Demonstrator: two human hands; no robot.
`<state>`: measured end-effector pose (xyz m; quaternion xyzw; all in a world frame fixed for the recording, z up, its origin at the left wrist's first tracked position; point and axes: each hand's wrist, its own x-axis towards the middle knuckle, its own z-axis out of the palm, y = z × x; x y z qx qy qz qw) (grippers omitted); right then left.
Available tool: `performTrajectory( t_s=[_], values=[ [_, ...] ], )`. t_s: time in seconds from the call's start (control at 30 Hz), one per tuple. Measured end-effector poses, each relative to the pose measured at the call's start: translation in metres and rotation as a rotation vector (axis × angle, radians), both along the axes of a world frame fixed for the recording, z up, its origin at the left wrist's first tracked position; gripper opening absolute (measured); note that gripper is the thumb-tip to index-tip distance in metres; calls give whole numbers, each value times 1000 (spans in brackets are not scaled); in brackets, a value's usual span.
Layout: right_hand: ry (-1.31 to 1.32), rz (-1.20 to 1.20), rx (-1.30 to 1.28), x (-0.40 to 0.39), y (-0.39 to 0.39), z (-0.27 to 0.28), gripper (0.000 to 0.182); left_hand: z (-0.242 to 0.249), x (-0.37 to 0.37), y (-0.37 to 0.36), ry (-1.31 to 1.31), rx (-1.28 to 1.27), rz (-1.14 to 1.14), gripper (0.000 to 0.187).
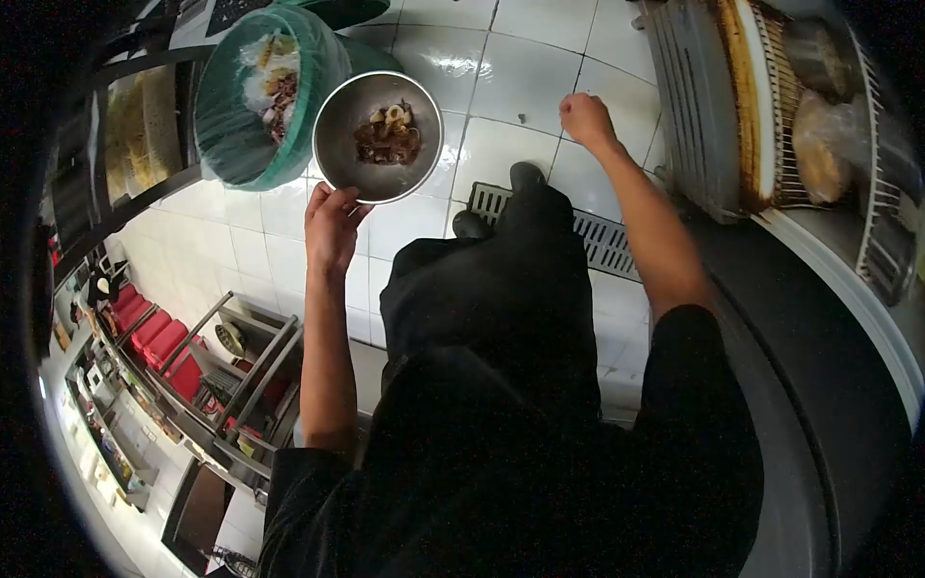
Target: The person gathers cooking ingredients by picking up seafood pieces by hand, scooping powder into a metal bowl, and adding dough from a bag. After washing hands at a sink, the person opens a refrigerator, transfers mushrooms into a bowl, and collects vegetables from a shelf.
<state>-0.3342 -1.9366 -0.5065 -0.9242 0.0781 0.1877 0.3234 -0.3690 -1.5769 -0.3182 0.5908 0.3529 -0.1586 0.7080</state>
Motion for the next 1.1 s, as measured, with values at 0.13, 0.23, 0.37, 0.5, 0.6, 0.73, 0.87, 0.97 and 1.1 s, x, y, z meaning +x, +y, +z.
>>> performTrajectory(
  t_s=[0.13, 0.23, 0.37, 0.5, 0.6, 0.73, 0.87, 0.97, 1.1],
  values=[
    [72, 6, -18, -9, 20, -106, 18, -67, 4, 12, 18, -142, 60, 14],
    [159, 55, -37, -9, 35, -152, 21, -106, 12, 15, 35, -196, 73, 15],
    [37, 160, -14, -6, 51, -245, 19, -141, 23, 19, -7, -120, 30, 13],
    [8, 213, 12, 4, 72, -333, 16, -166, 33, 14, -57, -61, 88, 10],
    [-114, 207, -12, -2, 81, -418, 19, -188, 30, 17, -97, -55, 90, 9],
    [6, 177, -43, 27, 85, -395, 21, -194, 29, 13, -110, -53, 122, 11],
    [-93, -98, 71, 40, 66, -303, 17, -177, 25, 12, -58, -39, 88, 12],
    [-209, -437, 351, 57, 58, -162, 9, -147, 21, 0, -52, -33, 64, 12],
    [-477, -231, 742, 43, 92, 38, 10, -109, 7, -18, -35, 120, -77, 10]
  ],
)
